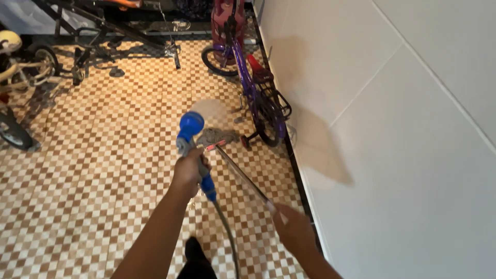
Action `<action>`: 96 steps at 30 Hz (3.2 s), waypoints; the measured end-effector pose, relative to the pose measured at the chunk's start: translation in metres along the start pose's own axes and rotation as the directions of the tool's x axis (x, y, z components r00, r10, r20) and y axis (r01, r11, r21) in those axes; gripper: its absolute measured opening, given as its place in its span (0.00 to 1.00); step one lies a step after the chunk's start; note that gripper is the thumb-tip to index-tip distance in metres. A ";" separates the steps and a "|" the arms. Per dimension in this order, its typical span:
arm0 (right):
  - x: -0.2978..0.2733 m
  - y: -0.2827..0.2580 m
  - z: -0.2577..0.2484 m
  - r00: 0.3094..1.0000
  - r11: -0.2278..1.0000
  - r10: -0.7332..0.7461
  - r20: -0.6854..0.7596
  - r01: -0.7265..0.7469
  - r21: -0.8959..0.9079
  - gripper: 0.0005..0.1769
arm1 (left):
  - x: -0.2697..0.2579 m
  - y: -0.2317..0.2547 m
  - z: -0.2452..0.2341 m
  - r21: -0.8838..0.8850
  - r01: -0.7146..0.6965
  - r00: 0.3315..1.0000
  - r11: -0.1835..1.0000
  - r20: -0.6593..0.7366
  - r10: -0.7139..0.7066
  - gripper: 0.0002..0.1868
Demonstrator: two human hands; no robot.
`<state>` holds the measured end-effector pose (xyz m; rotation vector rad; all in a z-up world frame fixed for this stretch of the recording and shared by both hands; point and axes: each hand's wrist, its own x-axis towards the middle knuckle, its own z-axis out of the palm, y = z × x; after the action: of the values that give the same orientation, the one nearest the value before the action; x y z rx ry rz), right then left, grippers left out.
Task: The recorder is mopping a tiled floor while simultaneously spraying water from a handheld hose nozzle.
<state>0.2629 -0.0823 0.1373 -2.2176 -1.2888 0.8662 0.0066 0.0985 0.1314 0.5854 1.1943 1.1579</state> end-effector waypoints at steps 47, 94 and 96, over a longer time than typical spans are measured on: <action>0.640 -0.465 -0.110 0.632 0.642 -0.437 -0.640 0.718 0.270 0.19 | 0.658 0.278 0.353 0.322 0.074 0.820 0.944 0.519 -0.241 0.19; 0.712 -0.540 -0.084 0.769 0.705 -0.461 -0.442 0.620 0.344 0.17 | 0.769 0.262 0.300 0.339 0.010 0.758 0.941 0.612 -0.228 0.11; 0.710 -0.540 -0.085 0.773 0.720 -0.454 -0.443 0.611 0.328 0.17 | 0.779 0.266 0.310 0.347 0.000 0.757 0.938 0.613 -0.226 0.11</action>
<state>0.2578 0.7928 0.3279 -1.4090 -1.2967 0.4641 0.1464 0.9670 0.1435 1.0539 0.7929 0.5550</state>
